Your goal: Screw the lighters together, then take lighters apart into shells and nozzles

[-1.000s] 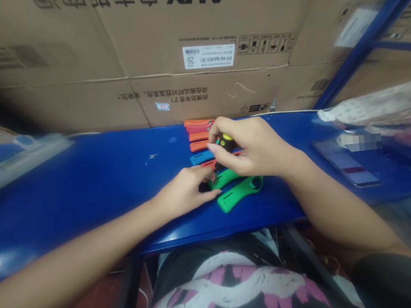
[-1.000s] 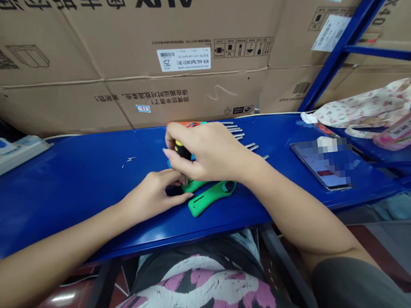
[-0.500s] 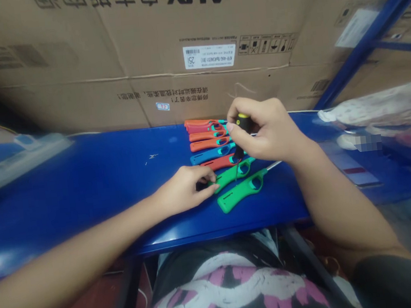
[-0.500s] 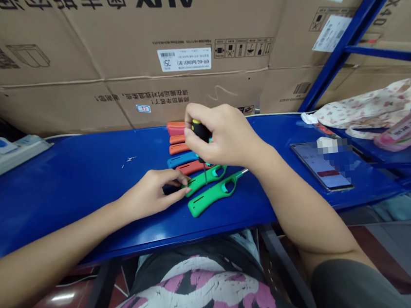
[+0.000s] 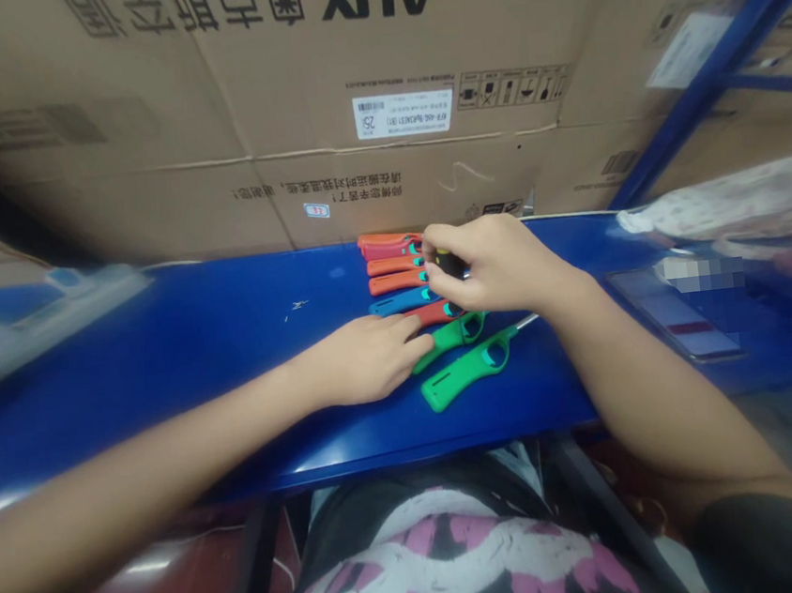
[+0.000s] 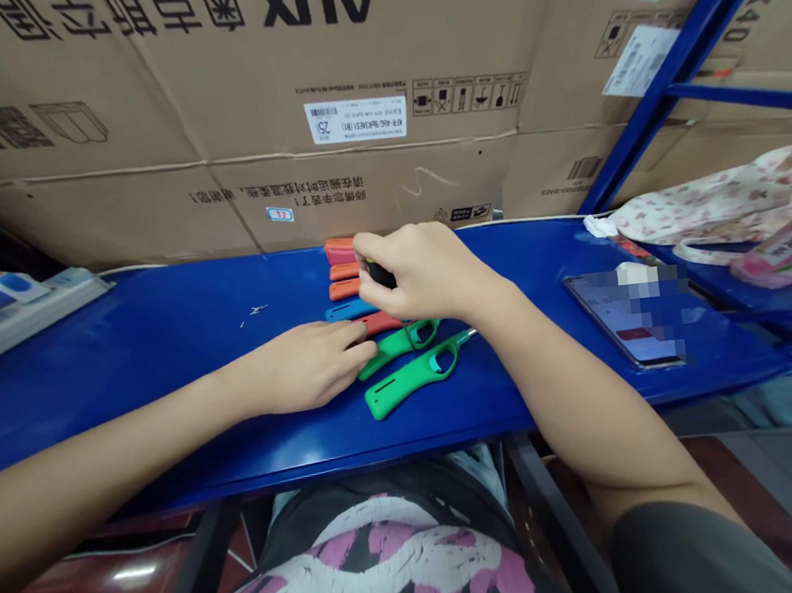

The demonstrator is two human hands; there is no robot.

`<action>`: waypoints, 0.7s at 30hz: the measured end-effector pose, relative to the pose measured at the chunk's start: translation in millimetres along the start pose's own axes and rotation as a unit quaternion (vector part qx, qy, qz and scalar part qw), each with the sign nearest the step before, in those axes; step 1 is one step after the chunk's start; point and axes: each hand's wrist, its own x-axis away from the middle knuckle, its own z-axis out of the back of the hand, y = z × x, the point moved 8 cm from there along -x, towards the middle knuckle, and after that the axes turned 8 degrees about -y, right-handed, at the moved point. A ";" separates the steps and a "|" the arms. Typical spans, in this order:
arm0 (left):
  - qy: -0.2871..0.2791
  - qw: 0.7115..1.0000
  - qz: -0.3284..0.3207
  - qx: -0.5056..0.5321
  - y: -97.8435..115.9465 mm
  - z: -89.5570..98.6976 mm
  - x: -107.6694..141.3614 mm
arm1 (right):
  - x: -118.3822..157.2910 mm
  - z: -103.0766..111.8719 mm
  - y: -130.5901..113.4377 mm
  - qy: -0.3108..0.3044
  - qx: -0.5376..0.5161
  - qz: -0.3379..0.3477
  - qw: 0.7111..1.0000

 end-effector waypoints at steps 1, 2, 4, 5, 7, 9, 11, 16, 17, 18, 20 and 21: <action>0.003 1.000 -0.013 -0.012 0.9 -0.4 -1.3 | -0.1 -0.9 0.3 -0.002 0.001 0.002 1.000; 0.006 0.999 -0.027 -0.021 1.9 -1.0 -2.5 | 0.0 -1.1 1.0 -0.003 0.001 0.001 1.000; 0.013 0.998 -0.049 -0.037 2.9 -2.9 -4.9 | 0.4 -0.1 2.6 0.001 0.004 -0.003 1.000; 0.017 0.997 -0.055 -0.045 2.7 -4.0 -6.1 | 0.6 0.8 3.5 0.003 0.006 -0.007 1.000; 0.024 0.996 -0.062 -0.063 2.3 -5.6 -8.4 | 1.0 2.2 4.8 0.005 0.010 -0.014 1.000; 0.024 0.994 -0.065 -0.082 1.5 -6.5 -10.3 | 0.9 2.8 5.2 0.004 0.011 -0.016 1.000; 0.018 0.993 -0.063 -0.096 0.2 -5.8 -11.1 | 0.8 3.1 5.0 0.006 0.009 -0.015 1.000; -0.002 0.994 -0.073 -0.078 -1.7 1.8 -8.1 | 1.2 4.5 5.4 0.016 0.005 -0.011 1.000; -0.004 0.994 -0.076 -0.073 -1.8 3.1 -7.5 | 1.3 4.8 5.6 0.018 0.004 -0.011 1.000; -0.005 0.995 -0.080 -0.067 -2.0 3.9 -7.2 | 1.5 5.1 5.7 0.019 0.003 -0.010 1.000; -0.010 0.994 -0.087 -0.059 -2.3 3.3 -7.5 | 1.8 6.1 5.9 0.022 0.005 -0.010 1.000; -0.015 0.994 -0.090 -0.056 -2.4 2.0 -8.1 | 1.8 6.5 5.8 0.023 0.006 -0.009 1.000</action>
